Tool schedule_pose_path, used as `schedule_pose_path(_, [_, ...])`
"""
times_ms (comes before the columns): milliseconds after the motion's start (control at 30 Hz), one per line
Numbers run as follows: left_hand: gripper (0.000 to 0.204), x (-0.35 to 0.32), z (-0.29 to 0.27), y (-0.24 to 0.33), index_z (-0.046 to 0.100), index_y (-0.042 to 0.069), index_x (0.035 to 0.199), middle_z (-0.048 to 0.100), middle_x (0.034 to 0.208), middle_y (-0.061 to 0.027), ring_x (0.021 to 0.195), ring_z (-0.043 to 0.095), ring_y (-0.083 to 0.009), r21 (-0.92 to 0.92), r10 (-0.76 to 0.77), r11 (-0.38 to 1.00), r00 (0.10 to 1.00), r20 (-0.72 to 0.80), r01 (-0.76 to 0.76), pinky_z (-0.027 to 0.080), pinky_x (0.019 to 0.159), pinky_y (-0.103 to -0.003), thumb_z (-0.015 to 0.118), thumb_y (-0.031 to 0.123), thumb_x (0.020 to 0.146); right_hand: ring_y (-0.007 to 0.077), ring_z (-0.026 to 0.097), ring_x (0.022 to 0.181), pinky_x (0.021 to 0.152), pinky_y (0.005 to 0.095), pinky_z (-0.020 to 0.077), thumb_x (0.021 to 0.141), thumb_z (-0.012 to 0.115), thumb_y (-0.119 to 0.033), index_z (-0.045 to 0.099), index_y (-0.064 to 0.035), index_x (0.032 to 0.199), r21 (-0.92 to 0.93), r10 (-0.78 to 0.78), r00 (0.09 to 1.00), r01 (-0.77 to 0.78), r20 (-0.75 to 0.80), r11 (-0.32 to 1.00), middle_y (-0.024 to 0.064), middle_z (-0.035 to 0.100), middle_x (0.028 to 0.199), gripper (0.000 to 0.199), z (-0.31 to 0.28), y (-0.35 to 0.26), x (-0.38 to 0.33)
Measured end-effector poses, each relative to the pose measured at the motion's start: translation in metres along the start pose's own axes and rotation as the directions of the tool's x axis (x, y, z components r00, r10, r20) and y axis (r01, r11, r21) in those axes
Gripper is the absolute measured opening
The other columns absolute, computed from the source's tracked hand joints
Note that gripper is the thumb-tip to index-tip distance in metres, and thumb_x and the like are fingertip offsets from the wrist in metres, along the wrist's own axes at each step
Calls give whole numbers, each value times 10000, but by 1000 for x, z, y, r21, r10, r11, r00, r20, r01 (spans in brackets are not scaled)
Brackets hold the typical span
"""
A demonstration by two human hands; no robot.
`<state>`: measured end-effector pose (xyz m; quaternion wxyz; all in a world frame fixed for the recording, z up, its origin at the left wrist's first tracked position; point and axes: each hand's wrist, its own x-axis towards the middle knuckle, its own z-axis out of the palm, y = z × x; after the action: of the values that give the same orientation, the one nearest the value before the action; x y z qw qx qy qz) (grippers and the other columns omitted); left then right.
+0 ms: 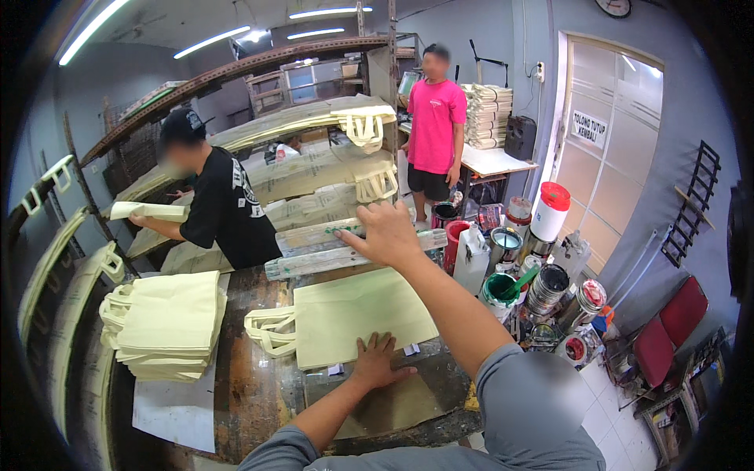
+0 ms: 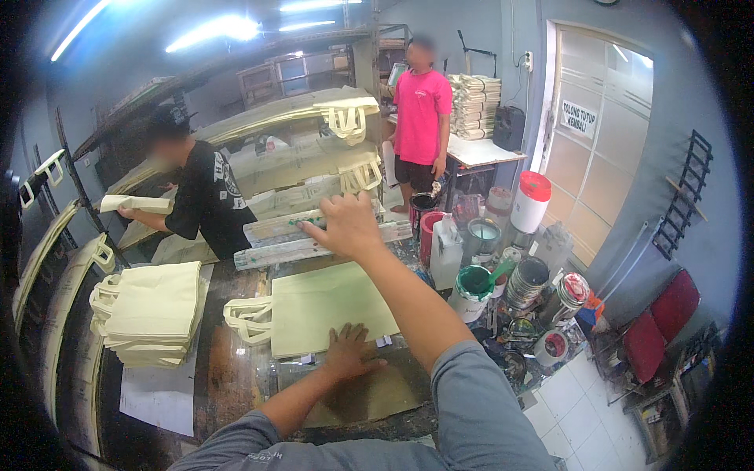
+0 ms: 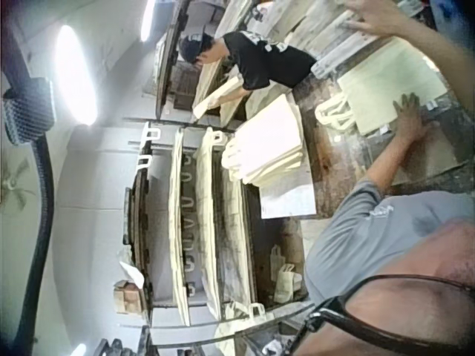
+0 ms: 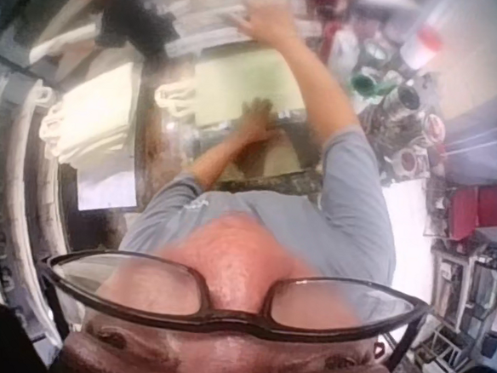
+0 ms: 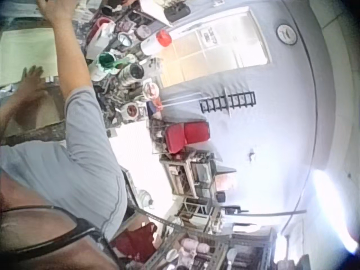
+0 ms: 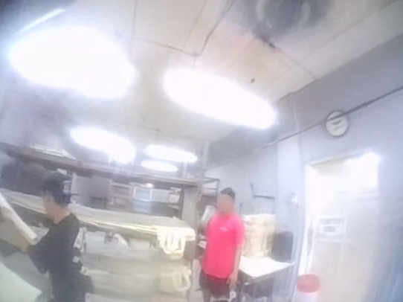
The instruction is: The person performs screen printing on fabric bags by placing each bag onto a printing plate, lowering the screen, and using a squeegee to spread green ink across the design.
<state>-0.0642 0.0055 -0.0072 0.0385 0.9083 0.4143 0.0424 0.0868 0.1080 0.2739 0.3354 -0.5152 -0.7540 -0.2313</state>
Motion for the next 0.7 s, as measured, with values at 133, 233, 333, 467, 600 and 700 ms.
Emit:
schedule_pose_path(133, [1225,16,-8,-7,481,14,1580,410,1681,-171,1560,344,-451,-40,-37,998,996,80,40,210,1235,-743,512,971,815,321,672,930,884,484,431,972,629,-661,726,-49,947,9,-4,1000,4,-13,1000,130,705,896,620,1,-1,-1])
schedule_pose_path(233, [1217,26,-23,-7,535,-13,1530,419,1679,-159,1560,344,-439,-30,-9,999,983,185,15,211,1245,-726,565,957,795,323,667,939,872,489,428,972,633,-655,731,-44,963,-1,-2,1000,2,-21,1000,128,699,887,618,0,-1,-2])
schedule_pose_path(333, [1212,36,-20,-9,570,-42,1488,400,1677,-194,1578,293,-450,-61,-31,997,983,183,43,186,1257,-718,610,939,778,321,668,922,897,484,432,972,628,-657,724,-54,964,-6,0,1000,0,10,1000,129,701,895,611,-3,-3,-1])
schedule_pose_path(467, [1192,39,-14,-13,600,-53,1452,371,1658,-255,1581,240,-479,-65,-39,997,996,76,44,161,1280,-681,646,920,765,332,653,939,873,490,416,973,647,-634,726,-40,979,22,-11,1000,11,-15,1000,133,682,899,599,2,-4,-2])
schedule_pose_path(600, [1094,17,-46,2,600,-7,1464,432,1585,-280,1535,309,-476,-276,-115,959,975,-191,59,226,1290,-595,776,807,756,331,643,932,867,488,408,967,670,-611,714,-34,969,26,16,1000,-17,26,1000,136,676,905,579,-4,-2,-8])
schedule_pose_path(700, [1022,-15,-65,-50,432,44,1592,647,1338,-228,1269,612,-349,-373,-194,927,806,-559,-36,502,1105,-488,941,453,805,329,636,920,860,489,406,953,688,-603,707,-34,955,40,-7,1000,8,-14,999,132,673,895,569,-5,-9,-6])
